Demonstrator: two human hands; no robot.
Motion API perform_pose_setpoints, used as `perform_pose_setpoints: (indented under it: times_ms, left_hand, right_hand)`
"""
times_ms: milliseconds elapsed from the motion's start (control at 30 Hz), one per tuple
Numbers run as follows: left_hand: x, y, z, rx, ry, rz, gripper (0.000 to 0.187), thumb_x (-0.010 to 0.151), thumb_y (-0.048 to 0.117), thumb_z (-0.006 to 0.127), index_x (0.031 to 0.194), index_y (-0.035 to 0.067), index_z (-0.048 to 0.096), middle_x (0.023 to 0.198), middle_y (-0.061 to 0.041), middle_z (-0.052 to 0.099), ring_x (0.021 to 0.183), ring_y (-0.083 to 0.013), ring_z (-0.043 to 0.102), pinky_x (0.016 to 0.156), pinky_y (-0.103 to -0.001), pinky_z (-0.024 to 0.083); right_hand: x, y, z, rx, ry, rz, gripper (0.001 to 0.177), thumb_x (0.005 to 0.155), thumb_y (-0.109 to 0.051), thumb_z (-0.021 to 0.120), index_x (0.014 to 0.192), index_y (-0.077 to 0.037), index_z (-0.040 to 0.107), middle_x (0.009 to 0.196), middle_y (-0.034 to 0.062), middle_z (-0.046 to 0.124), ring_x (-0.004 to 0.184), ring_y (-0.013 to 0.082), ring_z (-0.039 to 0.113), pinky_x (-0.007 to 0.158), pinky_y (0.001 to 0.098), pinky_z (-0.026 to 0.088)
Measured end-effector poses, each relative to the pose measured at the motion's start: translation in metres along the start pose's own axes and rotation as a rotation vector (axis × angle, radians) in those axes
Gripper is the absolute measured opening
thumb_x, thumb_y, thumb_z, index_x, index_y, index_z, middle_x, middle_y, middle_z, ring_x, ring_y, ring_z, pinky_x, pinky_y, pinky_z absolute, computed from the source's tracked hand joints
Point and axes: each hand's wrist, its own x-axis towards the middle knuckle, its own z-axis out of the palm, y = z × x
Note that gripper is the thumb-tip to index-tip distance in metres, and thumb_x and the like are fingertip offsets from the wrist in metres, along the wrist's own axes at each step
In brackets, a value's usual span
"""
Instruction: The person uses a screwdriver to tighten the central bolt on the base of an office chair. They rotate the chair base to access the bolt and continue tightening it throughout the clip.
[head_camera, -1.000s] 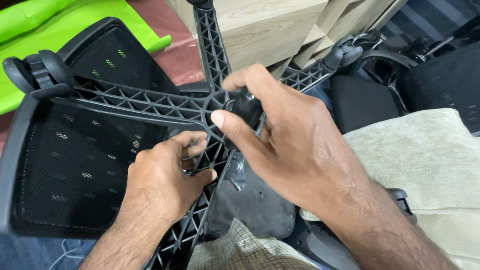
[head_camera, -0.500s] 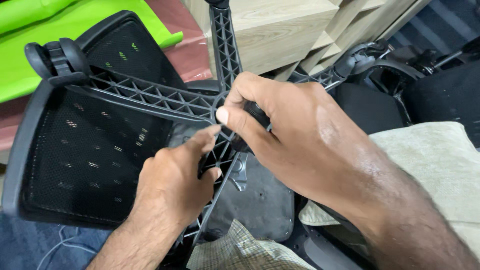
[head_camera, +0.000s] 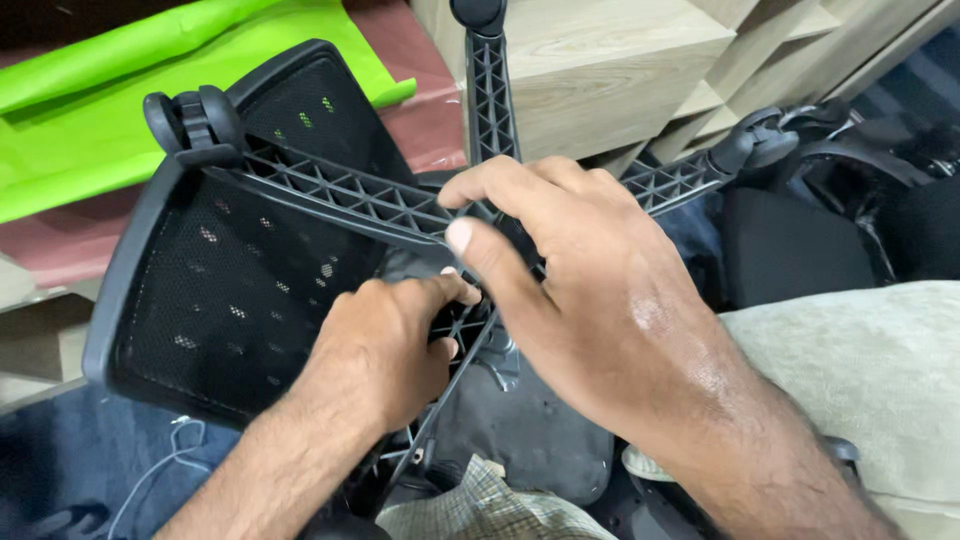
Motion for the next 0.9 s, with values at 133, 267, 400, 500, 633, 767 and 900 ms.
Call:
perform_pose_setpoints:
  times_ms: [133,267,400,500,633,767,900]
  left_hand:
    - [0.002,-0.002,0.002,0.006,0.001,0.001,0.051,0.073,0.015,0.078,0.122,0.025,0.073,0.102,-0.013,0.075,0.095,-0.0331,0.072,0.086,-0.042,0.057]
    - [0.001,0.005,0.005,0.066,-0.045,-0.138,0.042,0.080,0.015,0.074,0.121,0.024,0.071,0.099,-0.019,0.074,0.097,-0.0357,0.072,0.087,-0.044,0.058]
    - [-0.007,0.008,0.013,0.036,0.028,-0.155,0.040,0.077,0.018,0.079,0.116,0.013,0.069,0.100,-0.020,0.073,0.096,-0.0376,0.071,0.086,-0.045,0.058]
    - [-0.012,0.011,0.015,-0.051,0.061,-0.094,0.056,0.077,0.012,0.074,0.132,0.022,0.067,0.095,-0.021,0.074,0.093,-0.0388,0.071,0.085,-0.047,0.056]
    - [-0.012,0.019,0.021,0.043,0.068,-0.129,0.052,0.079,0.011,0.073,0.130,0.018,0.066,0.095,-0.023,0.073,0.093,-0.0397,0.071,0.085,-0.047,0.057]
    - [-0.013,0.021,0.023,0.057,0.058,-0.137,0.052,0.077,0.010,0.073,0.129,0.016,0.065,0.094,-0.022,0.074,0.092,-0.0396,0.071,0.084,-0.047,0.057]
    - [-0.011,0.015,0.024,0.031,0.092,-0.098,0.051,0.073,0.010,0.076,0.123,0.014,0.068,0.093,-0.023,0.072,0.091,-0.0404,0.071,0.081,-0.047,0.057]
  right_hand:
    - [-0.007,0.000,0.000,0.278,-0.038,0.021,0.031,0.093,-0.002,0.059,0.122,-0.008,0.067,0.105,0.0108,0.071,0.095,0.0210,0.071,0.078,0.0338,0.057]
    - [-0.012,-0.003,0.007,0.459,-0.034,0.046,0.030,0.083,-0.001,0.063,0.111,-0.010,0.069,0.109,0.0060,0.074,0.096,0.0157,0.071,0.075,0.0287,0.060]
    - [-0.010,0.005,0.009,0.389,-0.014,0.101,0.013,0.091,-0.007,0.068,0.103,-0.010,0.070,0.102,0.0024,0.077,0.096,0.0135,0.073,0.082,0.0284,0.059]
    - [-0.013,0.013,0.006,0.444,-0.032,0.118,0.028,0.095,-0.007,0.062,0.123,-0.012,0.063,0.108,0.0046,0.071,0.099,0.0162,0.073,0.070,0.0337,0.055]
    - [-0.016,0.013,0.015,0.316,0.061,-0.069,0.043,0.095,0.003,0.059,0.136,-0.009,0.052,0.114,0.0125,0.063,0.110,0.0251,0.068,0.091,0.0384,0.055]
    - [-0.017,0.013,0.022,0.343,0.137,-0.098,0.042,0.094,0.002,0.061,0.133,-0.007,0.048,0.117,0.0145,0.061,0.113,0.0290,0.066,0.090,0.0405,0.052]
    - [-0.013,0.021,0.023,0.380,0.103,-0.098,0.036,0.096,-0.002,0.067,0.128,-0.006,0.052,0.110,0.0130,0.063,0.105,0.0258,0.068,0.089,0.0374,0.054]
